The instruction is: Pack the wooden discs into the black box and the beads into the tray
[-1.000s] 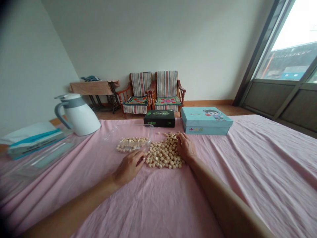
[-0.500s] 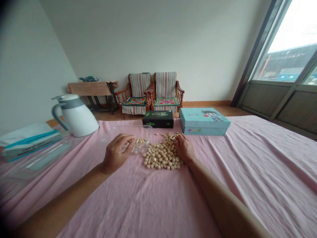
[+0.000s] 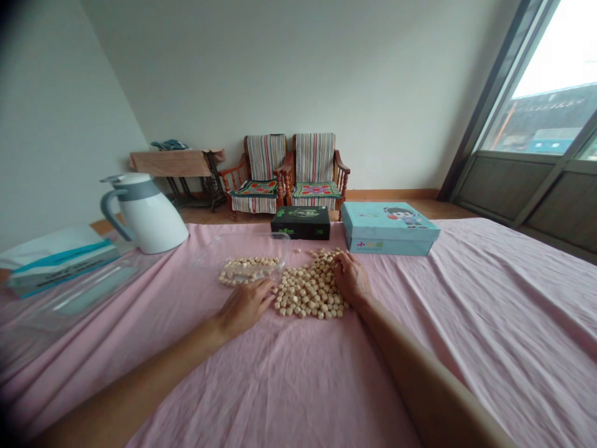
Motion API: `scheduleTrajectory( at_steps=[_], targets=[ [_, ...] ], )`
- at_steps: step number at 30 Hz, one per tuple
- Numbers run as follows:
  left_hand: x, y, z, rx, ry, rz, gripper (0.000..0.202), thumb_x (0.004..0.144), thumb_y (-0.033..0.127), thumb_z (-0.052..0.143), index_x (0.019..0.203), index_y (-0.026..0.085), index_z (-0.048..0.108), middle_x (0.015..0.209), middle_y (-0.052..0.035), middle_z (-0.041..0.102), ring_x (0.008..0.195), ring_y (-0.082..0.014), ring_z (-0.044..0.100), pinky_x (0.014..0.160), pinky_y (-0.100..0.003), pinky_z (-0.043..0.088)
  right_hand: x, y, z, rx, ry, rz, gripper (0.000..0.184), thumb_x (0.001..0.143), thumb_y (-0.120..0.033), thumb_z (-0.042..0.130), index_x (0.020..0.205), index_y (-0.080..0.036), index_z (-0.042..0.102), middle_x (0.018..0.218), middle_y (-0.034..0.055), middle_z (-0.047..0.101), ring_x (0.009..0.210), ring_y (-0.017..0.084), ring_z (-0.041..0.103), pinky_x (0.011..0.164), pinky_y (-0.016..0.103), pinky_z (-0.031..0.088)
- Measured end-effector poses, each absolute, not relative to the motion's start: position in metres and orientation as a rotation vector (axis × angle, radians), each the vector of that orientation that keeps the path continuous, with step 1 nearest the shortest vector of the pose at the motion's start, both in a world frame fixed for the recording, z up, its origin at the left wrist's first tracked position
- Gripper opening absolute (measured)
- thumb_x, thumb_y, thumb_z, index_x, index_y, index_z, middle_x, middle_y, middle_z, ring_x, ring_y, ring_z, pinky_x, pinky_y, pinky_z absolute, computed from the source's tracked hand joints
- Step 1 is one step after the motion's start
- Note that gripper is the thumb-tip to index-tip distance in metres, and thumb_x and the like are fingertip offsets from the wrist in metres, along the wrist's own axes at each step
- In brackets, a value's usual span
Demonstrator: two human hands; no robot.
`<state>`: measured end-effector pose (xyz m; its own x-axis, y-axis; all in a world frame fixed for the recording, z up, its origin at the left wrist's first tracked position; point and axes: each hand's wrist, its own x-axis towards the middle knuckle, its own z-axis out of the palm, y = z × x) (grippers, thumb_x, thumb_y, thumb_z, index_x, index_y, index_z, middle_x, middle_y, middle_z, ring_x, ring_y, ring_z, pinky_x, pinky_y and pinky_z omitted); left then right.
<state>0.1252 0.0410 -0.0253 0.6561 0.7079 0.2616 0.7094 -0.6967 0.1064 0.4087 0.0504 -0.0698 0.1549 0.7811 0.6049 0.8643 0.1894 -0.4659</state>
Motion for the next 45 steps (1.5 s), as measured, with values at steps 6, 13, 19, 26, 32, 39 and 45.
scheduleTrajectory(
  at_steps=[6,13,19,26,32,39,45],
  targets=[
    [0.124,0.040,-0.030,-2.933,-1.169,-0.637,0.005,0.084,0.013,0.053,0.086,0.018,0.054,0.091,-0.0034,0.061,0.084,-0.0165,0.060,0.072,-0.025,0.044,0.409,0.050,-0.070,-1.594,-1.630,-0.126,0.021,0.081,-0.017,0.041,0.090,-0.019,0.061,0.089,0.0063,0.064,0.074,0.017,0.058,0.069,0.028,0.043],
    [0.126,0.033,-0.020,-2.879,-1.017,-0.793,0.010,0.082,0.009,0.050,0.078,0.018,0.051,0.078,-0.0009,0.057,0.071,-0.0127,0.056,0.063,-0.022,0.041,0.411,0.053,-0.074,-1.613,-1.617,-0.116,0.020,0.081,-0.018,0.042,0.089,-0.020,0.060,0.090,0.0056,0.065,0.074,0.017,0.059,0.069,0.028,0.043],
    [0.121,0.043,0.029,-2.507,-1.039,-1.341,0.007,0.084,0.012,0.050,0.082,0.018,0.053,0.084,-0.0025,0.058,0.068,-0.0114,0.055,0.061,-0.022,0.042,0.411,0.054,-0.076,-1.600,-1.623,-0.140,0.021,0.081,-0.017,0.041,0.090,-0.019,0.061,0.089,0.0059,0.065,0.073,0.017,0.058,0.069,0.028,0.043],
    [0.126,0.035,0.018,-2.867,-0.984,-1.016,0.007,0.082,0.011,0.052,0.081,0.018,0.054,0.081,-0.0013,0.058,0.068,-0.0120,0.054,0.062,-0.023,0.041,0.411,0.053,-0.074,-1.599,-1.632,-0.136,0.021,0.081,-0.017,0.041,0.090,-0.019,0.060,0.089,0.0064,0.064,0.074,0.017,0.059,0.070,0.028,0.044],
    [0.132,0.026,-0.015,-3.122,-1.063,-0.631,0.013,0.071,0.006,0.054,0.075,0.018,0.051,0.078,-0.0008,0.057,0.074,-0.0149,0.054,0.064,-0.024,0.039,0.412,0.053,-0.074,-1.584,-1.631,-0.133,0.021,0.081,-0.017,0.040,0.089,-0.019,0.060,0.089,0.0064,0.064,0.074,0.017,0.059,0.070,0.028,0.044],
    [0.133,0.022,-0.003,-3.055,-1.034,-0.728,0.013,0.073,0.006,0.052,0.075,0.018,0.051,0.077,-0.0006,0.057,0.072,-0.0140,0.054,0.063,-0.023,0.040,0.412,0.053,-0.074,-1.586,-1.640,-0.147,0.022,0.081,-0.017,0.040,0.089,-0.019,0.060,0.088,0.0061,0.064,0.072,0.017,0.058,0.068,0.028,0.043],
    [0.124,0.049,0.043,-2.632,-1.048,-1.299,0.008,0.082,0.013,0.054,0.088,0.017,0.058,0.084,-0.0020,0.060,0.073,-0.0126,0.056,0.069,-0.025,0.045,0.412,0.054,-0.074,-1.592,-1.646,-0.145,0.021,0.081,-0.017,0.040,0.089,-0.019,0.059,0.087,0.0065,0.063,0.075,0.018,0.057,0.070,0.028,0.043]
  ],
)
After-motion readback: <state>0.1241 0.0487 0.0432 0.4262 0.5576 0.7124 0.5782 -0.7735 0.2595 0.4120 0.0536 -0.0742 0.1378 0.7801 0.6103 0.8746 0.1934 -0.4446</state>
